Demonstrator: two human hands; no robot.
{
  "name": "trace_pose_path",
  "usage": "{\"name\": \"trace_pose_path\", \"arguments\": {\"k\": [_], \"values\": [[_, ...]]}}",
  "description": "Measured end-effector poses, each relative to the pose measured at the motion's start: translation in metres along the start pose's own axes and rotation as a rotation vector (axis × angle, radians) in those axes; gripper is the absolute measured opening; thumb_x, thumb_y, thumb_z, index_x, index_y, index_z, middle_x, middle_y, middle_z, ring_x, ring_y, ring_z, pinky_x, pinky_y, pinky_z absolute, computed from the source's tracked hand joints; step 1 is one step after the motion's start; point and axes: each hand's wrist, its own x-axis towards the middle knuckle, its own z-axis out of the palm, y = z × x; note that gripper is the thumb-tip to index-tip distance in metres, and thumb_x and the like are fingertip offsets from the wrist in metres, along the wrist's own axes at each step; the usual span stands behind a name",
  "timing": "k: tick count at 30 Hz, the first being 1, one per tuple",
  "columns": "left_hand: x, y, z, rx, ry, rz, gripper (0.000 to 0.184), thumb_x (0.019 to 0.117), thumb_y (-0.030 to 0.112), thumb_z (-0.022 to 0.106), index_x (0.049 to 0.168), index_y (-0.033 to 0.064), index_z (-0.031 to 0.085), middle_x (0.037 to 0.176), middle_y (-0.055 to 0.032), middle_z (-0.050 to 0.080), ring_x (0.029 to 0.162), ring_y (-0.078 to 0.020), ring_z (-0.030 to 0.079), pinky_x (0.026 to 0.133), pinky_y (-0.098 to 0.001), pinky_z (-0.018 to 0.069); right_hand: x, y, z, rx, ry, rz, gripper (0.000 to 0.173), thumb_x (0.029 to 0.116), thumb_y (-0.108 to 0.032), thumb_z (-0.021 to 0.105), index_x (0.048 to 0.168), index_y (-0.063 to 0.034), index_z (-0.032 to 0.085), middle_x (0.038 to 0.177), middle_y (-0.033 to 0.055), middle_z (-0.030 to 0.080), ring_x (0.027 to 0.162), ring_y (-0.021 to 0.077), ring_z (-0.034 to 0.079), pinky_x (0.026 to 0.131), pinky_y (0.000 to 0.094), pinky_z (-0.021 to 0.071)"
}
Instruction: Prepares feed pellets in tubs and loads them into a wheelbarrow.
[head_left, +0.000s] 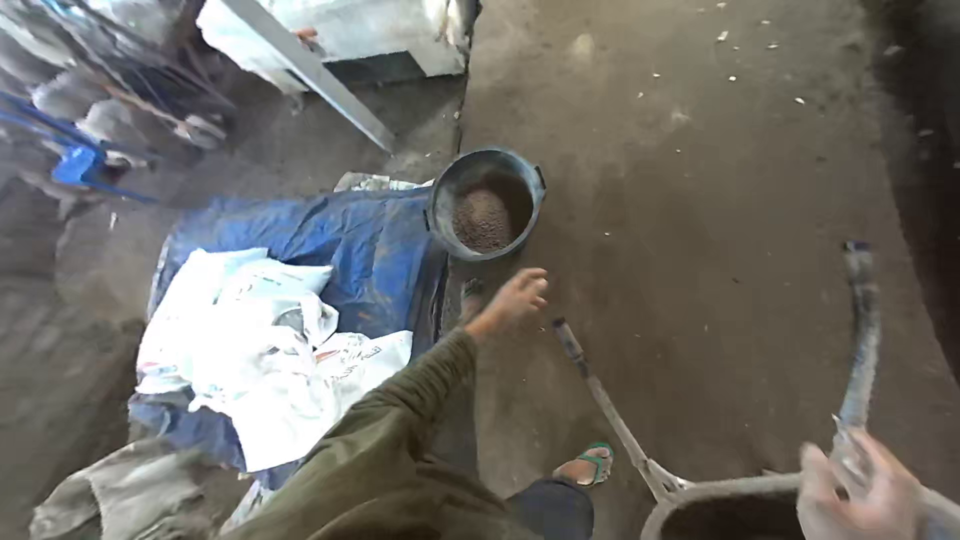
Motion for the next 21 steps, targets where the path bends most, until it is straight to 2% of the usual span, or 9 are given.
{"name": "trace_pose_path", "arguments": {"k": [4, 6, 8, 11, 13, 15, 17, 19, 21], "values": [[0.103, -0.053, -0.193, -0.014, 0.250, -0.171, 0.051, 0.1107, 0.038, 0.042, 0.153, 0.0113, 0.040, 0.141, -0.0230, 0.056, 0.120, -0.0373, 0.061, 0.098, -0.0541, 0.0507, 0.139, -0.200, 0.173, 0.042, -0.265, -0.418, 0.046, 0.0981, -0.028, 0.055, 0.129, 0.0045, 0.064, 0.136, 0.0282, 0.060, 0.123, 0.0362, 0.063, 0.098, 0.0469, 0.0556], [0.183, -0.082, -0.275, 0.055, 0.220, -0.234, 0.056, 0.1103, 0.042, 0.041, 0.157, 0.0107, 0.035, 0.149, -0.0244, 0.049, 0.131, -0.0400, 0.053, 0.105, -0.0582, 0.0456, 0.199, -0.271, 0.287, 0.060, -0.407, -0.439, 0.040, 0.0989, -0.026, 0.055, 0.126, 0.0012, 0.067, 0.133, 0.0225, 0.064, 0.121, 0.0314, 0.065, 0.099, 0.0443, 0.0561], [0.252, -0.117, -0.334, 0.146, 0.173, -0.298, 0.060, 0.1092, 0.044, 0.043, 0.157, 0.0083, 0.035, 0.153, -0.0250, 0.045, 0.138, -0.0418, 0.047, 0.110, -0.0621, 0.0393, 0.244, -0.314, 0.407, 0.051, -0.608, -0.318, 0.037, 0.1008, -0.023, 0.057, 0.128, 0.0004, 0.067, 0.133, 0.0208, 0.064, 0.120, 0.0304, 0.065, 0.101, 0.0453, 0.0549], [0.369, -0.160, -0.402, 0.296, 0.160, -0.286, 0.065, 0.1078, 0.048, 0.044, 0.157, 0.0064, 0.037, 0.158, -0.0251, 0.039, 0.145, -0.0423, 0.040, 0.116, -0.0630, 0.0342, 0.307, -0.347, 0.598, -0.067, -0.878, -0.165, 0.035, 0.1036, -0.023, 0.057, 0.131, -0.0041, 0.066, 0.137, 0.0185, 0.062, 0.125, 0.0332, 0.061, 0.106, 0.0529, 0.0489], [0.438, -0.172, -0.431, 0.413, 0.087, -0.199, 0.064, 0.1088, 0.046, 0.042, 0.158, 0.0051, 0.035, 0.162, -0.0234, 0.033, 0.150, -0.0399, 0.032, 0.121, -0.0606, 0.0268, 0.328, -0.356, 0.710, -0.161, -1.004, -0.206, 0.036, 0.1054, -0.028, 0.053, 0.132, -0.0082, 0.067, 0.139, 0.0161, 0.062, 0.129, 0.0331, 0.059, 0.108, 0.0556, 0.0466], [0.503, -0.181, -0.449, 0.489, 0.019, -0.123, 0.062, 0.1097, 0.044, 0.041, 0.159, 0.0062, 0.034, 0.163, -0.0218, 0.032, 0.152, -0.0389, 0.030, 0.122, -0.0596, 0.0253, 0.346, -0.355, 0.806, -0.211, -1.057, -0.325, 0.036, 0.1064, -0.030, 0.050, 0.131, -0.0088, 0.067, 0.137, 0.0155, 0.063, 0.128, 0.0332, 0.060, 0.106, 0.0562, 0.0484], [0.561, -0.205, -0.462, 0.454, 0.037, -0.097, 0.062, 0.1097, 0.043, 0.041, 0.159, 0.0060, 0.034, 0.163, -0.0217, 0.032, 0.151, -0.0393, 0.030, 0.122, -0.0602, 0.0256, 0.374, -0.348, 0.890, -0.274, -1.057, -0.426, 0.038, 0.1066, -0.031, 0.048, 0.133, -0.0094, 0.066, 0.141, 0.0149, 0.061, 0.130, 0.0348, 0.059, 0.105, 0.0585, 0.0485], [0.595, -0.238, -0.464, 0.387, 0.123, -0.215, 0.064, 0.1099, 0.048, 0.034, 0.161, 0.0099, 0.030, 0.165, -0.0209, 0.028, 0.152, -0.0392, 0.030, 0.121, -0.0619, 0.0269, 0.406, -0.338, 0.953, -0.352, -1.018, -0.502, 0.042, 0.1073, -0.034, 0.045, 0.137, -0.0114, 0.063, 0.143, 0.0156, 0.060, 0.131, 0.0364, 0.058, 0.105, 0.0601, 0.0479], [0.610, -0.266, -0.449, 0.343, 0.258, -0.356, 0.068, 0.1083, 0.056, 0.030, 0.160, 0.0111, 0.033, 0.162, -0.0203, 0.036, 0.149, -0.0382, 0.036, 0.119, -0.0611, 0.0302, 0.440, -0.319, 0.998, -0.429, -0.990, -0.536, 0.045, 0.1072, -0.039, 0.042, 0.141, -0.0143, 0.061, 0.137, 0.0187, 0.063, 0.127, 0.0393, 0.060, 0.102, 0.0629, 0.0480]]}}
